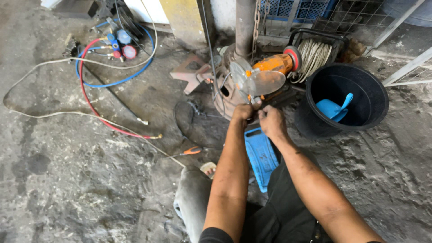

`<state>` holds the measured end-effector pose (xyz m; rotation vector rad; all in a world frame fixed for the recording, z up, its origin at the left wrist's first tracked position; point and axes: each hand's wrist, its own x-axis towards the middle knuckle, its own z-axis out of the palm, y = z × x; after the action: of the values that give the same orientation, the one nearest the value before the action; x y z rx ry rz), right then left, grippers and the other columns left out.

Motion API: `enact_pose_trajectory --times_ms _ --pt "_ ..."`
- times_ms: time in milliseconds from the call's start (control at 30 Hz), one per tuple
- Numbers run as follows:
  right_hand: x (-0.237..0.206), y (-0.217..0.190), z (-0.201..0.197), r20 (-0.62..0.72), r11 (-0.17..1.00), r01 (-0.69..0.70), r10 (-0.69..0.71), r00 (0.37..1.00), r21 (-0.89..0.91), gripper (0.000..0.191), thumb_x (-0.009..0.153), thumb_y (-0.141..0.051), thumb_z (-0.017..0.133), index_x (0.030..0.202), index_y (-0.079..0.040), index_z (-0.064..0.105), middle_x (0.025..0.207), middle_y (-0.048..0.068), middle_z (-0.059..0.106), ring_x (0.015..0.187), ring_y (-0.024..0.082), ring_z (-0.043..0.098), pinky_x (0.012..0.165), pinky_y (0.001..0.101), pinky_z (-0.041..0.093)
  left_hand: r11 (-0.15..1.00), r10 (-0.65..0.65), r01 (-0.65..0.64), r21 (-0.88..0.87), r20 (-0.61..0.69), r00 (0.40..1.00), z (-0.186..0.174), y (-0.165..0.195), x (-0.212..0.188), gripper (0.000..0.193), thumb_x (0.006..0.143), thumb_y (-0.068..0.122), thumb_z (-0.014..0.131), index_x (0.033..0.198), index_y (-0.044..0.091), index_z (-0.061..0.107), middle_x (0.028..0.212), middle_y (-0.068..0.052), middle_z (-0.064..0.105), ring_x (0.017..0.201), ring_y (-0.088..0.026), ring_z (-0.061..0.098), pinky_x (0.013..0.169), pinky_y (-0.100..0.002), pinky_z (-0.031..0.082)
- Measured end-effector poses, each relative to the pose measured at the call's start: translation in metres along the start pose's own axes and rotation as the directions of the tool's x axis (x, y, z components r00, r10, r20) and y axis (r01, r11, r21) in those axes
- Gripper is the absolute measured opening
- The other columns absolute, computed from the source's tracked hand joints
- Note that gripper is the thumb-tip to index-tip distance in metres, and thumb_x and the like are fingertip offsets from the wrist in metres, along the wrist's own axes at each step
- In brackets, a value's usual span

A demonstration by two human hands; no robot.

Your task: The person uses a bench grinder to smooth a metal part, then moves to a radiator on the floor. They use a screwdriver to adjust components on the radiator and apply a spray can to the surface. The person retrieves a T-handle tool from a bag and uses it on the radiator.

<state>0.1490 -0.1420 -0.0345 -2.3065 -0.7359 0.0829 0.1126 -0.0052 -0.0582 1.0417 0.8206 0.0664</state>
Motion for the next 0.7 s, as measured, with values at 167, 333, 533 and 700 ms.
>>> enact_pose_trajectory --times_ms 167,333,533,700 --pt "0.003 0.009 0.005 0.024 1.000 -0.002 0.002 1.000 0.013 0.026 0.097 -0.027 0.067 0.094 -0.002 0.072 0.088 0.025 0.071 0.086 0.045 0.069 0.077 0.0509 0.053 0.999 0.016 -0.015 -0.047 0.032 0.999 -0.003 -0.002 -0.001 0.033 0.087 0.029 0.081 0.071 0.003 0.067 0.059 -0.007 0.060 0.043 -0.017 0.049 0.039 -0.033 0.031" --pt "0.002 0.006 -0.005 -0.022 1.000 0.031 -0.031 0.999 0.001 0.024 0.100 -0.026 0.065 0.096 -0.002 0.071 0.090 0.026 0.071 0.089 0.047 0.067 0.077 0.0521 0.053 0.995 0.024 -0.011 -0.097 0.131 0.991 -0.009 -0.005 -0.003 0.023 0.090 0.023 0.076 0.077 0.005 0.070 0.065 -0.005 0.064 0.048 -0.015 0.051 0.043 -0.031 0.036" --pt "-0.009 -0.007 -0.017 0.025 0.998 0.049 -0.048 0.999 -0.034 0.022 0.089 -0.026 0.071 0.095 -0.005 0.070 0.087 0.022 0.072 0.087 0.044 0.068 0.076 0.0519 0.053 1.000 0.007 -0.009 0.021 0.090 0.996 -0.008 -0.004 -0.003 0.028 0.090 0.027 0.076 0.075 0.004 0.070 0.063 -0.006 0.063 0.048 -0.016 0.053 0.044 -0.032 0.037" --pt "-0.008 -0.003 -0.011 -0.032 0.992 0.105 -0.108 0.994 -0.070 0.020 0.093 -0.025 0.070 0.091 -0.006 0.073 0.086 0.024 0.071 0.087 0.046 0.067 0.078 0.0540 0.052 1.000 0.018 -0.018 0.003 0.024 1.000 -0.004 -0.002 -0.004 0.024 0.086 0.022 0.079 0.073 0.004 0.070 0.062 -0.008 0.063 0.046 -0.018 0.053 0.043 -0.034 0.036"
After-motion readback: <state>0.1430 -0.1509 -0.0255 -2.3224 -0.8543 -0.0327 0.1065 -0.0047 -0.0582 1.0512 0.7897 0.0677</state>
